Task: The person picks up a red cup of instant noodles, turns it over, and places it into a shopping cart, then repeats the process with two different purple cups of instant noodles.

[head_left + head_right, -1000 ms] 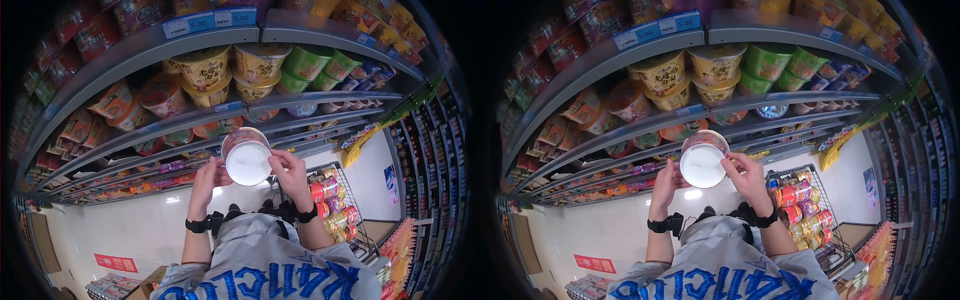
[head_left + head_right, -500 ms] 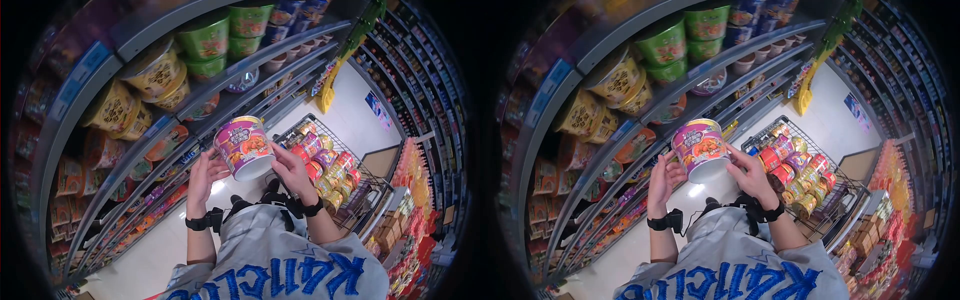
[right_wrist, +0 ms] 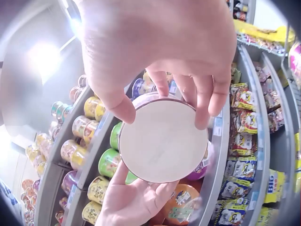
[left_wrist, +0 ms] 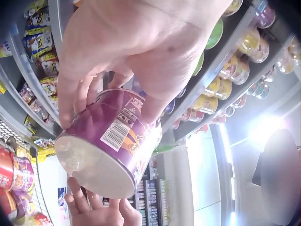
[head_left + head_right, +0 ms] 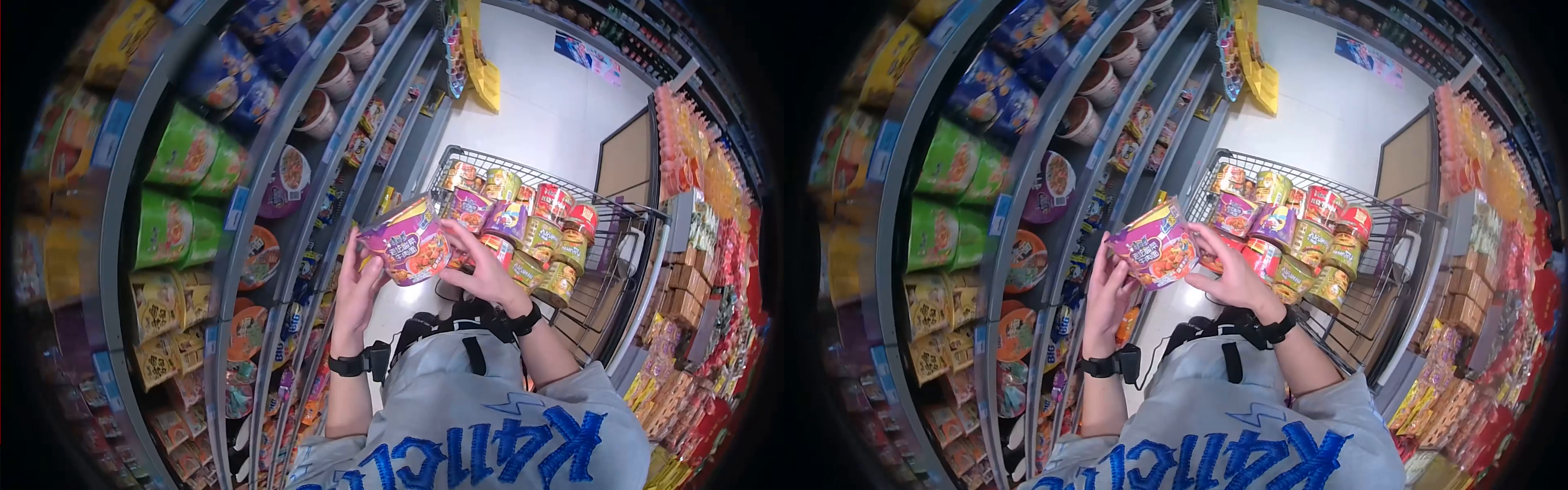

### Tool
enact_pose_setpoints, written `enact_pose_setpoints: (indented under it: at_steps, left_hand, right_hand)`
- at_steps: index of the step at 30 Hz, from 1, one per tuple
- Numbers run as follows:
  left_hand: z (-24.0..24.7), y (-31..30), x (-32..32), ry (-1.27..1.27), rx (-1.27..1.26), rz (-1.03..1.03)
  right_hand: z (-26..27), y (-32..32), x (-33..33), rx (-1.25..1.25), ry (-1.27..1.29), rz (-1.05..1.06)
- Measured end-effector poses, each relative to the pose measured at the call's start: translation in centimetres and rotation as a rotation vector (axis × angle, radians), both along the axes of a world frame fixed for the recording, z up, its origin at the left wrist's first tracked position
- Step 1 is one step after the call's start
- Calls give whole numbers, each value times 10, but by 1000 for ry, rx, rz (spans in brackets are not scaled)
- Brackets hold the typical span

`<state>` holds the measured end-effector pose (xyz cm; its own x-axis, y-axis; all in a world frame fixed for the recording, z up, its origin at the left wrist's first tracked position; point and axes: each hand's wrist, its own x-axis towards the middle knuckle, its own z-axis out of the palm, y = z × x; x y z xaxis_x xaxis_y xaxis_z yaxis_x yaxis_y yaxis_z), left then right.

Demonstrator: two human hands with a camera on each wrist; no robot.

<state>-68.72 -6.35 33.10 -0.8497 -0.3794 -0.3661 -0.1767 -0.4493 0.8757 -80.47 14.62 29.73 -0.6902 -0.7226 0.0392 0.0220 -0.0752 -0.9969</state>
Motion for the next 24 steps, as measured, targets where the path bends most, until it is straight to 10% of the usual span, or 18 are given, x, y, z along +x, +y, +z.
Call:
enact_pose_setpoints:
  at_steps: [24]
  left_hand:
    - [-161,143,-278,-267,-207,-467]
  right_hand:
    - [-162,164,-153,-103,-398,-430]
